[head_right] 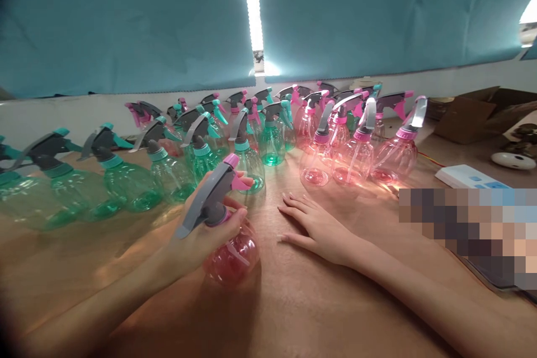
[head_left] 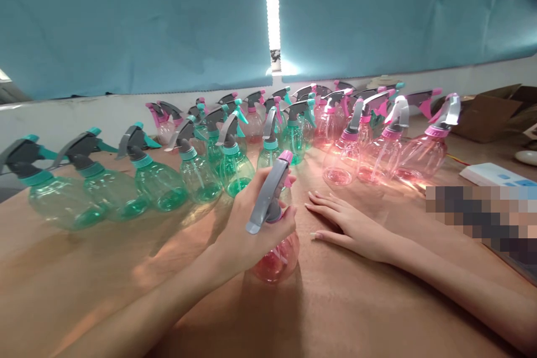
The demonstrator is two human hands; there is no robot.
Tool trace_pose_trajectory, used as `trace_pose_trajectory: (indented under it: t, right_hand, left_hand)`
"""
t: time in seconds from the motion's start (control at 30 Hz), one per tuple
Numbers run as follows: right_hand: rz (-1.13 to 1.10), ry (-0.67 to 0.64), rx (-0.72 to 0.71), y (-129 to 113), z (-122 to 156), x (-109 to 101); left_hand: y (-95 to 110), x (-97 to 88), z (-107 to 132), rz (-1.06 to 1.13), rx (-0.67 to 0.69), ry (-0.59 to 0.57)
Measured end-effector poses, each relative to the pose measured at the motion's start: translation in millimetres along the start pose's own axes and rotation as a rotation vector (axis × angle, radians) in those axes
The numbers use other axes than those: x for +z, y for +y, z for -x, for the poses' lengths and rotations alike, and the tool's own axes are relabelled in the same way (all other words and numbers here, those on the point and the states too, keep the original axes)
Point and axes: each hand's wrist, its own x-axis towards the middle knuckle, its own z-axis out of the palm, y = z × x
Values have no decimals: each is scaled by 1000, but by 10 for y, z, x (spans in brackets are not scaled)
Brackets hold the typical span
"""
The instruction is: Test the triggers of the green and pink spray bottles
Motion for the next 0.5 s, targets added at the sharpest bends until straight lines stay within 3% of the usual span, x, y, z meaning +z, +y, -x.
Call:
trace_pose_trajectory:
  t: [0.5]
  right_hand:
    - [63,-35,5,-5,-6,-2]
  left_hand:
    - [-25,19,-7,1,3,16]
